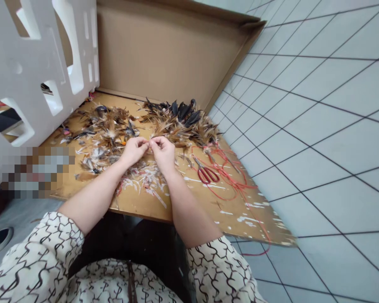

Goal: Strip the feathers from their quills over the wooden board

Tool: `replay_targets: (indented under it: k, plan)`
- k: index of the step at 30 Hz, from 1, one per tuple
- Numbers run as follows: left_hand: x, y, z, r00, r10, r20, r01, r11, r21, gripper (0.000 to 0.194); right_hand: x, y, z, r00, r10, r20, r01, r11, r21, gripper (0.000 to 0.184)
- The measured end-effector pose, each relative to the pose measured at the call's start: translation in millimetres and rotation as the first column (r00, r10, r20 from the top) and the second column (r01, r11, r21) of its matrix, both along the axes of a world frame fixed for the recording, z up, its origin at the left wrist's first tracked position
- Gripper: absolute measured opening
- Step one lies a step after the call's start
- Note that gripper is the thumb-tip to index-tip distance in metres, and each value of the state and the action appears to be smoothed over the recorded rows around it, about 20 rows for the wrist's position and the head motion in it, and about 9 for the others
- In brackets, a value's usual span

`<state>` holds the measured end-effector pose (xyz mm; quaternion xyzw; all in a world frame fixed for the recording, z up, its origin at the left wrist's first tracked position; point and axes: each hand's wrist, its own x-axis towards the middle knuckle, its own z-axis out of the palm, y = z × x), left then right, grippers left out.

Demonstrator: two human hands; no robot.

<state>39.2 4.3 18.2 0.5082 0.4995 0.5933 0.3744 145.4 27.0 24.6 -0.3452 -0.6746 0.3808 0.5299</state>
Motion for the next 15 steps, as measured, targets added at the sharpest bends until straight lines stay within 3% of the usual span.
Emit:
replay_targets:
  k: [6, 15]
  plan:
    - [-2, 2, -9.3, 0.938, 0.157, -0.309, -0.136, 0.987, 0.089, 0.011, -1, 6, -8.8, 0.993, -0.032, 0.116, 0.021, 0.995, 0.095, 0.005]
    - [0, -6, -2.8, 0.817, 0.170, -0.551, -0.118, 0.985, 0.128, 0.019, 3, 12, -10.7, 0.972, -0.048, 0.231, 0.003, 0.982, 0.190, 0.005]
